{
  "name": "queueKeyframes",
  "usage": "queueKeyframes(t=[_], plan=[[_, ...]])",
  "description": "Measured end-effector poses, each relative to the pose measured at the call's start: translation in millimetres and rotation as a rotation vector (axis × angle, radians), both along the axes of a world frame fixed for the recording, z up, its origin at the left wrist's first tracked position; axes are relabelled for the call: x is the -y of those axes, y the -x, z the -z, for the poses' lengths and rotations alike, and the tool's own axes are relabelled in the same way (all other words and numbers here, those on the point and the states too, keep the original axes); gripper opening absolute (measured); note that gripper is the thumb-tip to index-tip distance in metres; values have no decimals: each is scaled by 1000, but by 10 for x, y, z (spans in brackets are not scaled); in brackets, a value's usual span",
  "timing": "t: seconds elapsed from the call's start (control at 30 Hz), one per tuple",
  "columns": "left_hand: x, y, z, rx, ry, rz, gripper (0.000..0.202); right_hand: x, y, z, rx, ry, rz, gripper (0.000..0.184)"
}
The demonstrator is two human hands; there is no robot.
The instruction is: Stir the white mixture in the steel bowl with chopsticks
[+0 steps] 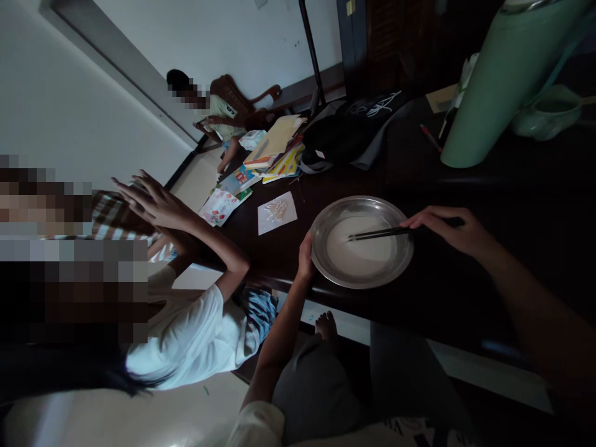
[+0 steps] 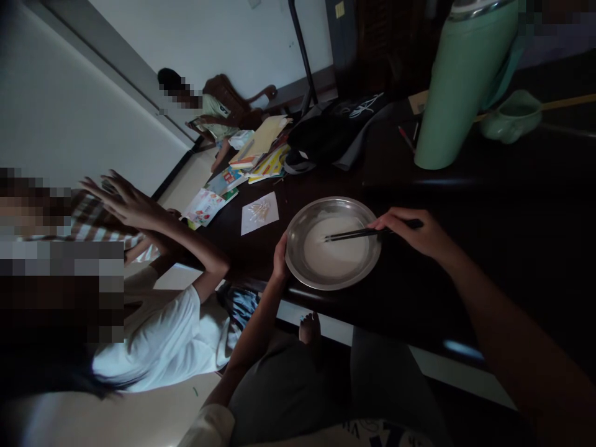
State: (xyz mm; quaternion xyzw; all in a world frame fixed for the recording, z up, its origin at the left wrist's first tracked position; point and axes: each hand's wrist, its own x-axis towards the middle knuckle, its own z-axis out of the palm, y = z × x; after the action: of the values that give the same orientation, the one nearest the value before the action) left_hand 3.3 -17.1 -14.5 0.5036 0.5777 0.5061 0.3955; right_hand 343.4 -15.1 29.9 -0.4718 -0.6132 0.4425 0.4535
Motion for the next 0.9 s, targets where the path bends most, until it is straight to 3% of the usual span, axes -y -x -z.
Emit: queueKeyframes(t=[0.13, 0.33, 0.53, 0.73, 0.9], plan=[[11, -7, -4, -9, -95, 73, 34, -28, -80, -14, -44, -13, 162, 50], [33, -29, -47, 15, -56, 63, 38, 12, 23, -1, -32, 9, -37, 42], [23, -30, -33, -10, -43, 28, 35, -21, -84, -32, -57, -8, 158, 54], [36, -28, -67, -19, -71, 41, 33, 7, 21, -1, -8, -15, -26, 44], [37, -21, -58, 15, -99, 79, 38, -8, -77, -37, -68, 12, 179, 53]])
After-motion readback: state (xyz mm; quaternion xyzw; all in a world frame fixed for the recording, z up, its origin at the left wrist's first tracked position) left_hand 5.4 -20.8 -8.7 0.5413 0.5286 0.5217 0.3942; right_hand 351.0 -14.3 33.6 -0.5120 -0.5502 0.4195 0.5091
